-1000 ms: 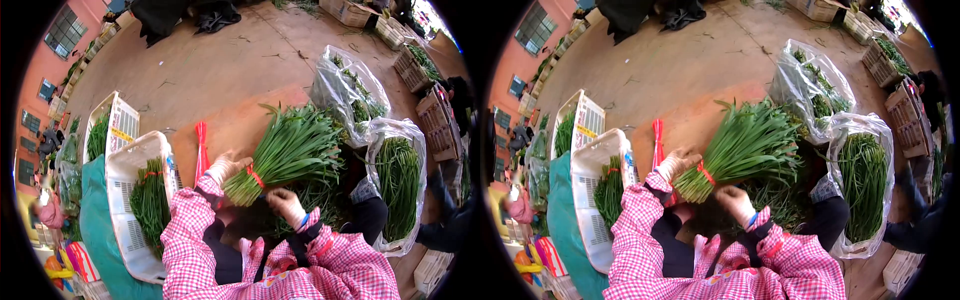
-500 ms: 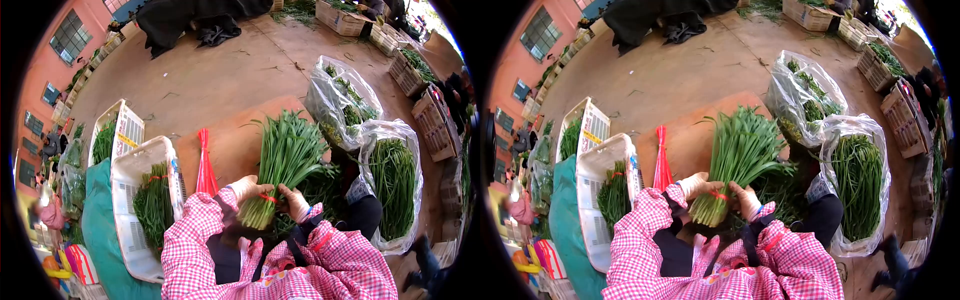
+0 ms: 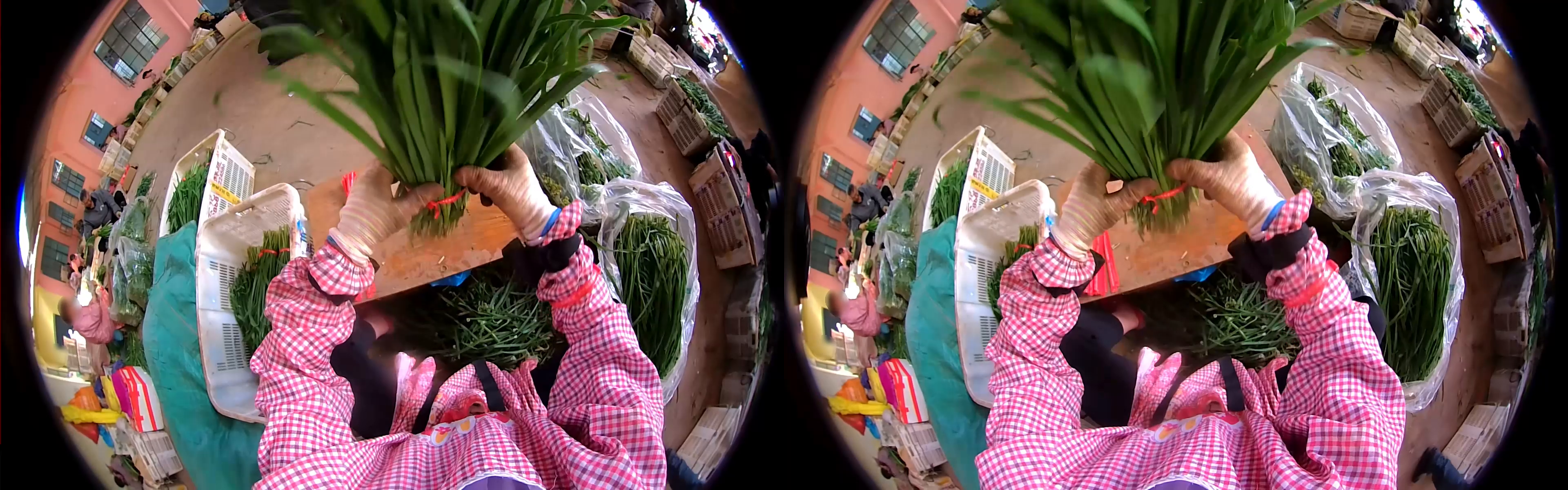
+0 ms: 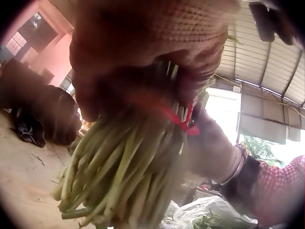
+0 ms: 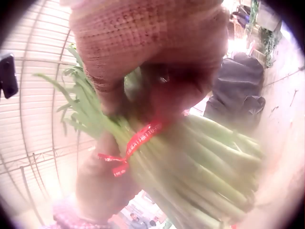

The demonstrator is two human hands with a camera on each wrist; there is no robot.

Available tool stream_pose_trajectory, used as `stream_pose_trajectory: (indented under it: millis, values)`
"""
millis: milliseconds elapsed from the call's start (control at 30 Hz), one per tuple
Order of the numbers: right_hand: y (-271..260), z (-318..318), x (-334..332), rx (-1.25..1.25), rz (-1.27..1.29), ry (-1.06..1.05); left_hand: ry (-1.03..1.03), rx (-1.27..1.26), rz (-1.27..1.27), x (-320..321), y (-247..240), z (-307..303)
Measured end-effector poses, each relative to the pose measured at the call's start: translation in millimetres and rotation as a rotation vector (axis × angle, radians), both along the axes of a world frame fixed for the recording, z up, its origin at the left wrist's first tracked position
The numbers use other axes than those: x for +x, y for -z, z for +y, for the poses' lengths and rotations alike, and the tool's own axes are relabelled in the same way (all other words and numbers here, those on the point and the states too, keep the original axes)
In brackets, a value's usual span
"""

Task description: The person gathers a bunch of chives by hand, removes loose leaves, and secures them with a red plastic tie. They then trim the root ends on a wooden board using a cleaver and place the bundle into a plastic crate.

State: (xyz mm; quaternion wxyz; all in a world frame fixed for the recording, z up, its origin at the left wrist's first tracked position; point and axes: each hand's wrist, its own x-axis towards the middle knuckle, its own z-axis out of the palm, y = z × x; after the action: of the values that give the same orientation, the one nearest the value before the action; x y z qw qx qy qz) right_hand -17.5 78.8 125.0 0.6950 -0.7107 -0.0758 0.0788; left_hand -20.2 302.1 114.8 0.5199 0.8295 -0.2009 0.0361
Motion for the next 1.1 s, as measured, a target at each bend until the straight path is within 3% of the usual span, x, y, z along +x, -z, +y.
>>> stream_pose_trajectory:
  millis: [100,167,233,267,300,400,433,533,667,700,767,833,867,933,967,1000,1067,1100]
  values:
    - [19,3,12,0.108,-0.157,-0.007,0.032,-0.054,0.021,17,29,2]
    - [84,-2,36,0.089,-0.137,-0.079,0.091,-0.667,0.35,22,74,-10]
    - [148,-3,46,0.044,-0.118,-0.08,0.016,-0.71,0.435,21,136,-14]
    - [166,-2,44,-0.009,-0.126,-0.05,-0.075,-0.443,0.351,20,170,-13]
    - [159,-1,35,0.093,0.01,0.006,-0.154,-0.175,0.256,27,186,-14]
    - [125,-9,41,-0.107,0.273,-0.095,-0.158,-0.03,0.42,25,156,-18]
    - [129,-8,43,-0.045,0.129,-0.092,-0.19,-0.014,0.47,23,146,-19]
    - [121,-4,60,-0.142,-0.126,-0.17,-0.149,-0.345,0.527,14,142,-16]
    - [73,17,67,-0.404,-0.277,-0.333,-0.266,-0.692,0.422,-20,142,-27]
    - [72,23,66,-0.438,-0.342,-0.353,-0.309,-0.714,0.377,-27,161,-26]
    - [76,33,64,-0.507,-0.382,-0.413,-0.279,-0.876,0.68,-43,200,-8]
    - [84,29,57,-0.481,-0.329,-0.365,-0.297,-0.872,0.925,-66,213,3]
    - [82,21,52,-0.457,-0.274,-0.336,-0.332,-0.79,1.014,-82,214,7]
    - [96,-8,44,-0.425,-0.243,-0.201,-0.166,-0.624,1.266,-99,186,7]
    - [110,-22,41,-0.423,-0.138,-0.089,-0.124,-0.544,1.21,-104,171,3]
    - [134,-38,39,-0.468,-0.205,0.037,-0.08,-0.466,1.153,-107,158,-1]
    - [164,-69,28,-0.595,-0.239,0.237,-0.145,-0.323,0.795,-92,144,-11]
    - [175,-80,19,-0.674,-0.273,0.319,-0.131,0.005,0.387,-79,153,-7]
